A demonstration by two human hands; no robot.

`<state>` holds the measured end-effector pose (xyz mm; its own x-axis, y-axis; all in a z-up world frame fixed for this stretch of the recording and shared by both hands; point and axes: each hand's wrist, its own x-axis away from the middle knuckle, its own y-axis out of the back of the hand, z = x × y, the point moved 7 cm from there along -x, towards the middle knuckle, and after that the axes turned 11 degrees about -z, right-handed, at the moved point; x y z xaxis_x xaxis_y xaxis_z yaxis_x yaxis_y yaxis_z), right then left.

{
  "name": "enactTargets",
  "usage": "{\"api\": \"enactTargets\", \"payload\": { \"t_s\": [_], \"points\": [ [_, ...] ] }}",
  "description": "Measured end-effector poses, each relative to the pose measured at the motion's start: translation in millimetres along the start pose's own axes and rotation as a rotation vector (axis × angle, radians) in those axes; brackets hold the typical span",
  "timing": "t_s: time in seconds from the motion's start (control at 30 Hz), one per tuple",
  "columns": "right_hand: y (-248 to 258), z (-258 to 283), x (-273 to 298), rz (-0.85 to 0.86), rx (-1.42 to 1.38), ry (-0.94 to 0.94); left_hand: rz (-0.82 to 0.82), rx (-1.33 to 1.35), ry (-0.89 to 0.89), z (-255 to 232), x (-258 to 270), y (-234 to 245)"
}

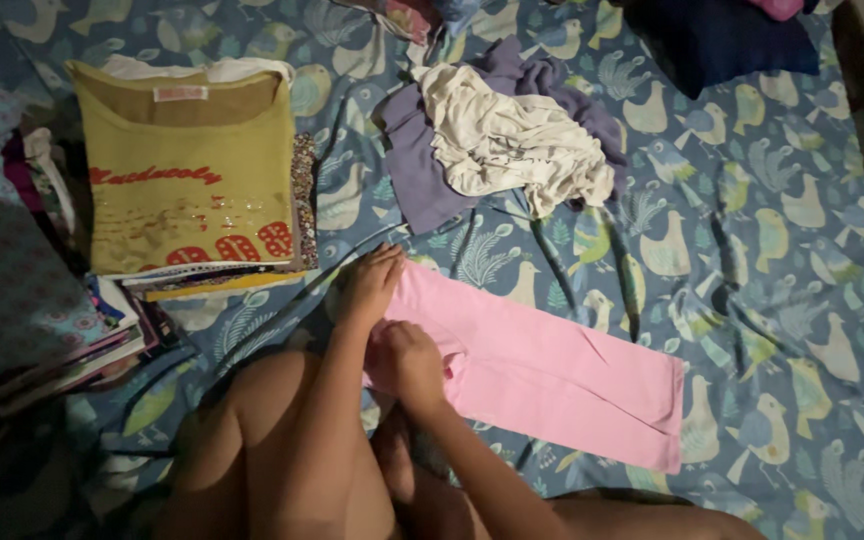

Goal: The person folds a yellow shirt and a pink shirt by hand while sitting on a bed.

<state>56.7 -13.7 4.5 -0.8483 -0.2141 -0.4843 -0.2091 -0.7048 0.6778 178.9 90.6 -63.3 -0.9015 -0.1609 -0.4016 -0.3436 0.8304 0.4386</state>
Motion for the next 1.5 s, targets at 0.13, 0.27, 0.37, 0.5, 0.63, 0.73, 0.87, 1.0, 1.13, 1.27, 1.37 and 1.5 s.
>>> {"api": "enactTargets", "payload": {
  "t_s": [0.13, 0.27, 0.37, 0.5, 0.63, 0.73, 0.87, 1.0, 1.13, 1.27, 1.37, 1.5],
  "points": [
    [10, -79, -6, -0.167, -0.408, -0.545, 0.002, 0.044, 0.068, -3, -6, 8],
    [38, -133, -16, -0.318, -0.337, -0.874, -0.013, -0.025, 0.049, -9, -8, 10],
    [57, -143, -24, -0.36, -0.24, -0.844, -0.05, -0.011, 0.006, -13, -7, 13],
    [61, -136, -25, -0.333, -0.039, -0.762, -0.077, 0.025, -0.011, -14, -7, 11],
    [72, -123, -20, -0.378, 0.249, -0.687, -0.071, 0.005, -0.014, -16, -4, 12],
    [75, -113, -20, -0.395, 0.357, -0.632, -0.086, -0.042, -0.043, -27, -6, 15],
    [74, -101, -21, -0.399, 0.359, -0.623, -0.117, -0.146, -0.078, -48, -6, 29],
    [80, -93, -24, -0.379, 0.384, -0.555, -0.157, -0.335, -0.105, -55, -9, 31],
    [88, -84, -27, -0.392, 0.297, -0.538, -0.22, -0.385, -0.091, -51, -12, 27],
    [88, -87, -28, -0.422, 0.308, -0.499, -0.286, -0.173, -0.07, -58, 4, 13],
    [59, -84, -32, -0.267, 0.265, -0.293, -0.068, 0.112, 0.04, -66, 32, -41],
    [30, -81, -21, 0.043, 0.385, -0.179, 0.268, -0.279, -0.171, -68, 51, -51]
  ]
}}
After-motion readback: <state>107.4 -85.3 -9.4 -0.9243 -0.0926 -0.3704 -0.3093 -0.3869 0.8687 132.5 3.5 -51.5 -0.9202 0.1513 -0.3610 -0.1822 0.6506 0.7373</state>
